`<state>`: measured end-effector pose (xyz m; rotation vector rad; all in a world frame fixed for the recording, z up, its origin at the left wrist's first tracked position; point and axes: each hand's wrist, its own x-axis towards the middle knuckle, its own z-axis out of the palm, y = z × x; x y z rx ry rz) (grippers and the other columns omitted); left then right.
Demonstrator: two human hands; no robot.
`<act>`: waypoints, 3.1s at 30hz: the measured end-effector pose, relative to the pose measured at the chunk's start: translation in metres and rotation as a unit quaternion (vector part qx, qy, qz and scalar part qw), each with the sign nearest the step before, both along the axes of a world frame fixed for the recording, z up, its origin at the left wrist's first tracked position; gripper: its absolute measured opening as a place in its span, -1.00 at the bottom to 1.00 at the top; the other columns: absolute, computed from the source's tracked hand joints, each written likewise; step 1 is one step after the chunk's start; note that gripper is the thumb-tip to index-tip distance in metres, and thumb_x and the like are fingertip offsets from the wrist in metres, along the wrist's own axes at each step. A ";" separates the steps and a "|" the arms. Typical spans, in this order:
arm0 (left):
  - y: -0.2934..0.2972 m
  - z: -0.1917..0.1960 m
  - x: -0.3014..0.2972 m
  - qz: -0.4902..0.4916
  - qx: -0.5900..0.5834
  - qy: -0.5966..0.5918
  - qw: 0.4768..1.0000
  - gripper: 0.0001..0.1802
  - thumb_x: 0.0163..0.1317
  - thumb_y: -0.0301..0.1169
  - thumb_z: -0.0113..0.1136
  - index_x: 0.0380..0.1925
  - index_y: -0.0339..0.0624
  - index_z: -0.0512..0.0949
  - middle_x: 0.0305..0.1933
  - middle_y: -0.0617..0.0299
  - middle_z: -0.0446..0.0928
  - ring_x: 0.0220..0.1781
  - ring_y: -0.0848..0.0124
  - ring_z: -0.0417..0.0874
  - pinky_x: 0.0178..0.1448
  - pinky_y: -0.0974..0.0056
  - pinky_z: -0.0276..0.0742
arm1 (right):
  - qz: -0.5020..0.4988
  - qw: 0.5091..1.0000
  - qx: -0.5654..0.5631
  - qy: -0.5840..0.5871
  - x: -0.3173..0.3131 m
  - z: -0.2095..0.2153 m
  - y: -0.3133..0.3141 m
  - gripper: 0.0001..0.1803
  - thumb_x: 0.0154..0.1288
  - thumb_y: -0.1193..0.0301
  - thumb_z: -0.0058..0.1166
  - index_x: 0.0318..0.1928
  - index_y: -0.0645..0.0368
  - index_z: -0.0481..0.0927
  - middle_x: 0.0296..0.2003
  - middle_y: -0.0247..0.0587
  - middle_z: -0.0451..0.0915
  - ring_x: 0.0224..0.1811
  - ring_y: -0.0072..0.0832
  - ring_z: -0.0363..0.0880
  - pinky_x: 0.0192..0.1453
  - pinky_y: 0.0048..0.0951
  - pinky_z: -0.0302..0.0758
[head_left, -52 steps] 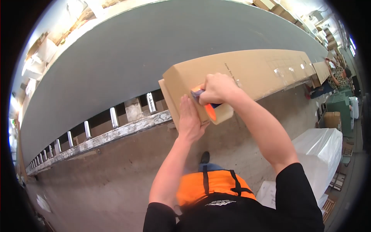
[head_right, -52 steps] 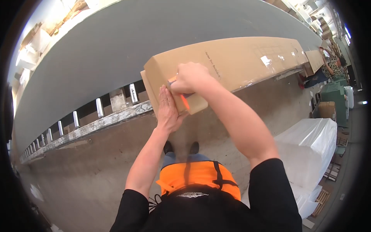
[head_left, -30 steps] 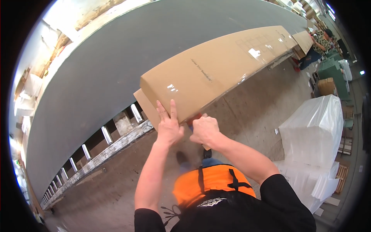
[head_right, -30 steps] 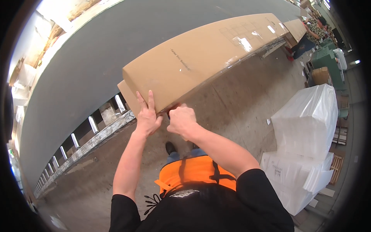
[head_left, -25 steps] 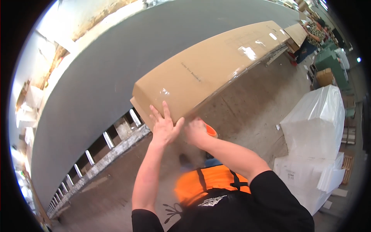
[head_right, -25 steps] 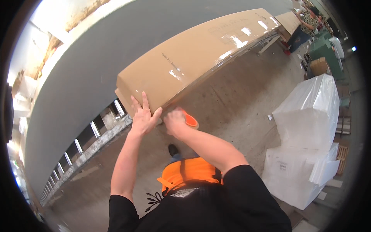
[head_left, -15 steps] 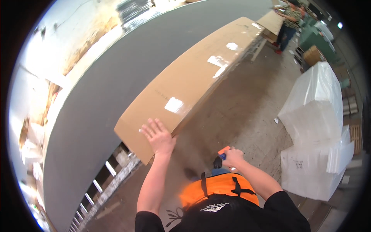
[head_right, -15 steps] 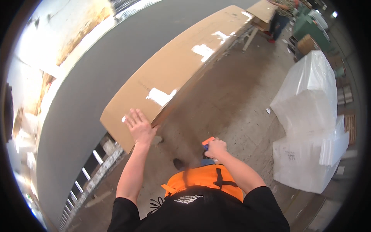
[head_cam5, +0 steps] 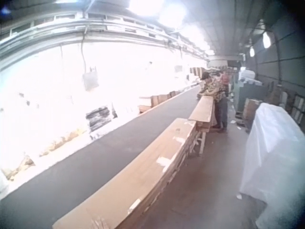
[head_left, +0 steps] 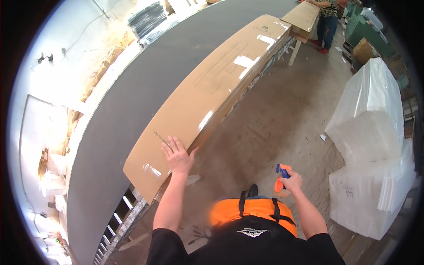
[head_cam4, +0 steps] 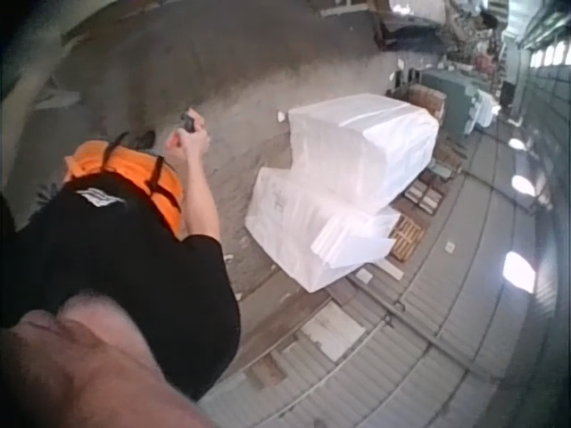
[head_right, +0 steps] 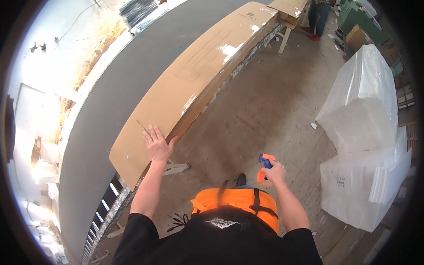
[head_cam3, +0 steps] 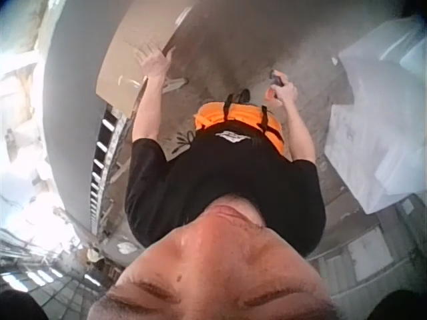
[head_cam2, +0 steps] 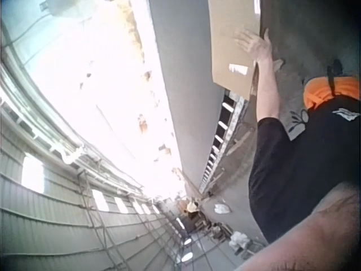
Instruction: The person uses a tape dispenser to seal cardboard boxes containing furniture components on a conveyor belt. They apply tape along the seams, press it down by hand, and move the boxes along the line.
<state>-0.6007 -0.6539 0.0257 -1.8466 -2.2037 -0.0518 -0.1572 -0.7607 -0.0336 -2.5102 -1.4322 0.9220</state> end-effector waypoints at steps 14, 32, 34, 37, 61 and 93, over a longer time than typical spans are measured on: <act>-0.006 -0.011 -0.012 -0.014 0.014 0.004 1.000 -0.04 0.21 0.12 0.22 0.28 -0.59 0.31 0.40 -0.40 0.26 0.42 -0.45 0.20 0.53 -0.25 0.05 | -0.006 0.961 0.179 0.210 0.026 -0.012 0.135 -0.20 -0.23 0.24 0.30 0.18 0.23 0.59 -0.18 -0.15 0.65 -0.18 -0.34 0.66 0.03 -0.45 0.54; 0.049 0.016 0.021 -0.016 -0.137 -0.076 0.988 0.12 0.07 -0.03 0.34 0.42 -0.57 0.03 0.55 -0.35 -0.09 0.61 -0.23 -0.14 0.65 -0.10 -0.24 | 0.382 0.817 0.268 0.339 -0.137 0.130 0.300 -0.31 0.02 0.36 0.17 0.25 0.27 0.49 0.16 -0.01 0.49 0.00 -0.24 0.61 0.08 -0.45 0.51; 0.043 0.017 0.019 -0.012 -0.134 -0.079 0.988 0.10 0.09 -0.03 0.31 0.42 -0.57 0.03 0.55 -0.35 -0.08 0.60 -0.24 -0.12 0.65 -0.11 -0.23 | 0.422 0.804 0.292 0.300 -0.180 0.161 0.303 -0.34 0.04 0.32 0.16 0.23 0.18 0.53 0.16 0.07 0.49 -0.03 -0.06 0.63 0.05 -0.30 0.56; 0.045 0.016 0.018 -0.016 -0.112 -0.088 0.990 0.05 0.08 -0.06 0.32 0.41 -0.52 0.08 0.55 -0.33 -0.06 0.61 -0.22 -0.11 0.65 -0.10 -0.19 | 0.477 0.786 0.299 0.254 -0.235 0.202 0.310 -0.39 0.05 0.29 0.14 0.20 0.08 0.56 0.11 0.10 0.53 -0.12 0.05 0.65 -0.03 -0.18 0.60; 0.020 -0.001 -0.001 -0.027 -0.054 -0.084 0.995 0.03 0.09 -0.11 0.26 0.52 -0.18 0.02 0.63 0.07 -0.10 0.64 -0.06 -0.11 0.66 -0.08 -0.23 | 0.617 0.776 0.095 -0.093 -0.267 0.155 0.211 -0.62 -0.09 0.24 0.15 -0.18 0.04 0.69 -0.20 0.14 0.60 -0.22 0.04 0.68 -0.09 -0.06 0.64; -0.006 0.002 0.001 0.034 0.083 -0.197 0.976 0.28 -0.10 0.23 0.44 0.51 -0.14 0.03 0.59 -0.02 0.01 0.61 -0.01 0.00 0.61 0.03 0.00 | 0.369 0.928 -0.047 -0.030 -0.007 0.005 0.127 -0.35 -0.08 0.10 0.24 0.13 -0.07 0.65 0.04 0.02 0.61 0.08 -0.12 0.62 0.20 -0.21 0.53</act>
